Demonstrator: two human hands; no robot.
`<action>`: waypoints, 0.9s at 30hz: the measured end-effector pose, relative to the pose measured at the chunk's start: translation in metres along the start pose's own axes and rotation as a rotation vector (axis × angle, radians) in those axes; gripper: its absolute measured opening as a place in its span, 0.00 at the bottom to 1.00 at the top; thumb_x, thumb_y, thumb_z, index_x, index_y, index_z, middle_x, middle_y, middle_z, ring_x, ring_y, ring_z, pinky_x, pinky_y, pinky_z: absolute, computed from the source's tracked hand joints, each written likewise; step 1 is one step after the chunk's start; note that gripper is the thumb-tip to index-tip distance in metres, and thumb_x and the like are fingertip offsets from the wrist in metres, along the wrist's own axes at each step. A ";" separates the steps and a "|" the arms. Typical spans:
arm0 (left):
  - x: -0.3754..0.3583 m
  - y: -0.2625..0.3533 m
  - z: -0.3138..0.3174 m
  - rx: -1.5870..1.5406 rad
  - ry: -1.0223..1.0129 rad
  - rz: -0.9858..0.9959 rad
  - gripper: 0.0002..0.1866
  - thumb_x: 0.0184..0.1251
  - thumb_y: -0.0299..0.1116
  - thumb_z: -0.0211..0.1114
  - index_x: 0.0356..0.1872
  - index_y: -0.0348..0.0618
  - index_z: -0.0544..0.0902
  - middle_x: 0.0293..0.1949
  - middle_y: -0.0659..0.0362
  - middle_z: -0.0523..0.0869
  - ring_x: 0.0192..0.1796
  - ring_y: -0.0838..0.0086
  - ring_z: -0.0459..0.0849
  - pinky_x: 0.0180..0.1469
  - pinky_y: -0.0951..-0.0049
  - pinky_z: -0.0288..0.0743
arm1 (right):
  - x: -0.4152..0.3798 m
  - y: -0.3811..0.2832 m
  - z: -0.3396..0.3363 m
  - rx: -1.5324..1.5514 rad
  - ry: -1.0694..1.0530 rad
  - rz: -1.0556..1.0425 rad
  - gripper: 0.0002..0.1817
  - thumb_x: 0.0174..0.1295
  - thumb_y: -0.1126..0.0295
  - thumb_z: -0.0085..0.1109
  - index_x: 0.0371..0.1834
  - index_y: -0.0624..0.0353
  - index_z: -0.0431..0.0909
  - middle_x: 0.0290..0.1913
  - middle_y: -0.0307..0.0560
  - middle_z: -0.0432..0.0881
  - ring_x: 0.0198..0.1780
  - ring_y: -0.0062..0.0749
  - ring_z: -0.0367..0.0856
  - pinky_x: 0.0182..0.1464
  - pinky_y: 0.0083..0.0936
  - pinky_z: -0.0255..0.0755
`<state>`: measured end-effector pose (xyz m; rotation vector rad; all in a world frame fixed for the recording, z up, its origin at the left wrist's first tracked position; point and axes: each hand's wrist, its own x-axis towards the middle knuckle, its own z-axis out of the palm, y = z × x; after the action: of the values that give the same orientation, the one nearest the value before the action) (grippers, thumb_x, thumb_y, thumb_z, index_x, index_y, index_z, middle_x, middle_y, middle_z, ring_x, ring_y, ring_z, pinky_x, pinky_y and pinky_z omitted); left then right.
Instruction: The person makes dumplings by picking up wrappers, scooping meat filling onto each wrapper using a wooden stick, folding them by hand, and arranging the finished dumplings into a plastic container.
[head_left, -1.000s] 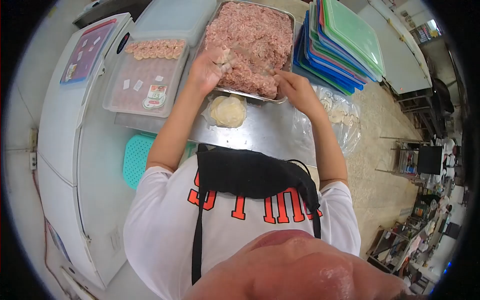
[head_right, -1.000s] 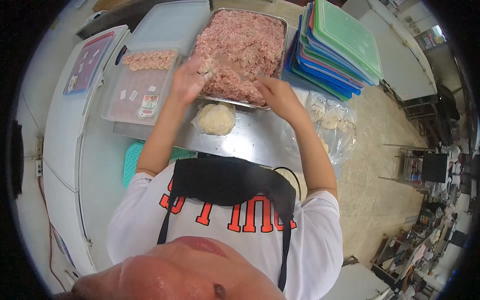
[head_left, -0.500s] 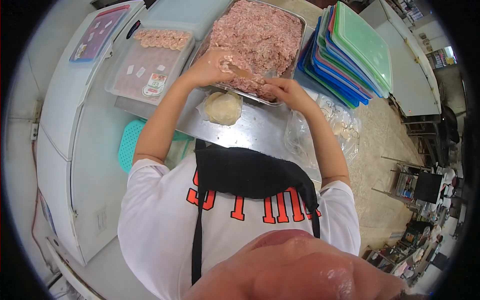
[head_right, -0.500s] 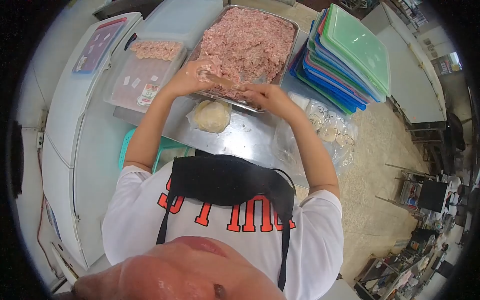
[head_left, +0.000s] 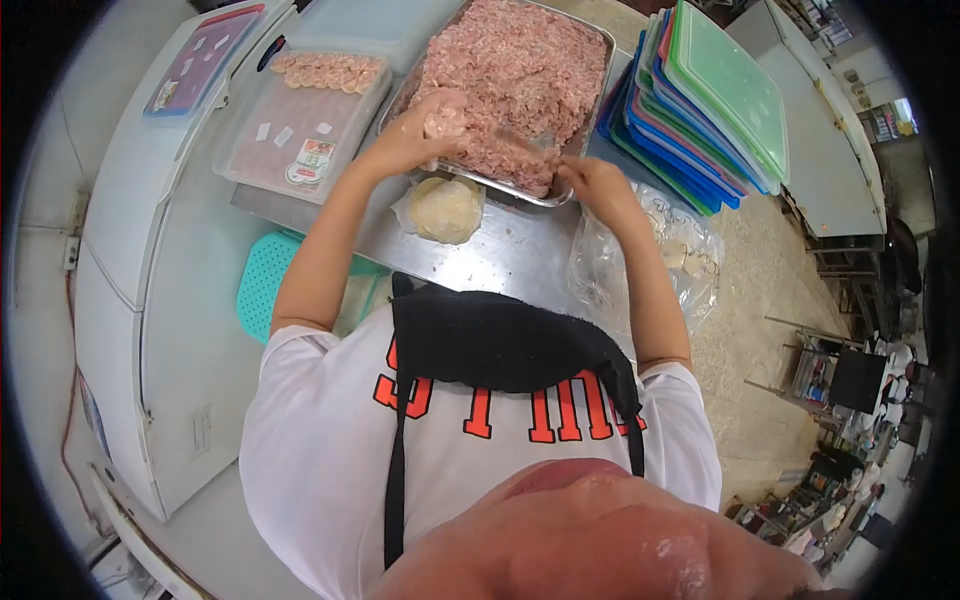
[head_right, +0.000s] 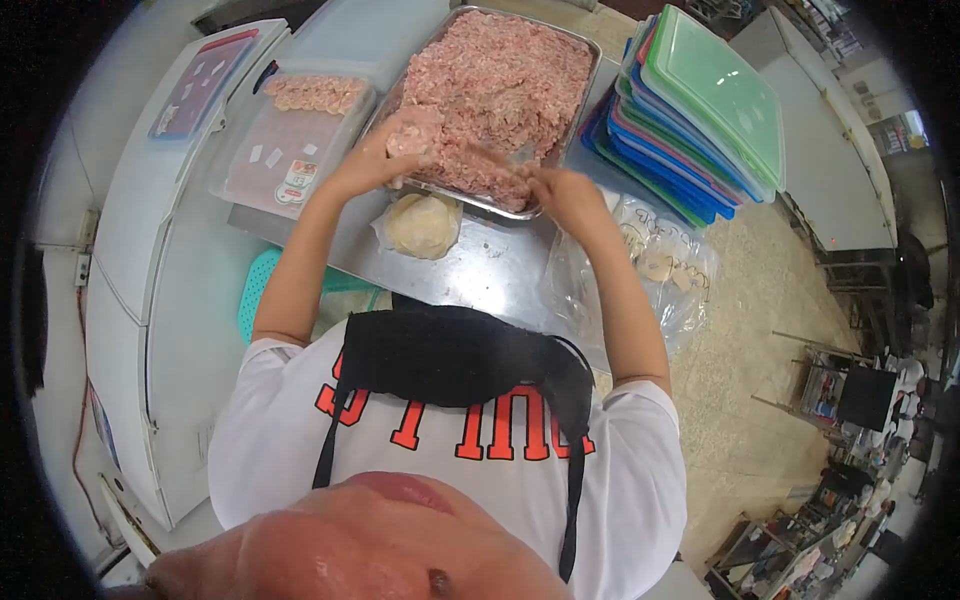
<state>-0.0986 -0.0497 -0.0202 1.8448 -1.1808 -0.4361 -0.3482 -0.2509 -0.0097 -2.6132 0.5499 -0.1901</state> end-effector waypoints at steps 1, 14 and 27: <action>-0.004 0.016 -0.006 -0.051 -0.011 0.077 0.36 0.50 0.45 0.76 0.60 0.38 0.75 0.55 0.46 0.82 0.56 0.62 0.80 0.57 0.68 0.73 | -0.005 -0.007 -0.010 -0.006 0.001 0.006 0.15 0.66 0.62 0.53 0.44 0.61 0.82 0.40 0.59 0.84 0.44 0.51 0.83 0.46 0.40 0.75; 0.004 0.017 -0.020 -0.077 -0.213 0.051 0.29 0.49 0.40 0.75 0.52 0.36 0.79 0.45 0.49 0.84 0.47 0.66 0.81 0.54 0.69 0.73 | -0.021 -0.078 -0.030 0.016 0.130 -0.190 0.13 0.66 0.63 0.56 0.48 0.55 0.82 0.37 0.54 0.82 0.40 0.50 0.81 0.43 0.35 0.74; 0.009 0.012 -0.071 -0.175 -0.257 0.213 0.22 0.54 0.38 0.75 0.48 0.39 0.81 0.36 0.62 0.83 0.35 0.82 0.78 0.35 0.78 0.76 | 0.001 -0.114 0.023 0.121 0.217 -0.135 0.17 0.69 0.60 0.51 0.54 0.56 0.77 0.42 0.57 0.82 0.46 0.55 0.80 0.47 0.42 0.74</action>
<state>-0.0533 -0.0248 0.0300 1.5264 -1.4468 -0.6479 -0.3021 -0.1493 0.0226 -2.5275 0.4190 -0.5385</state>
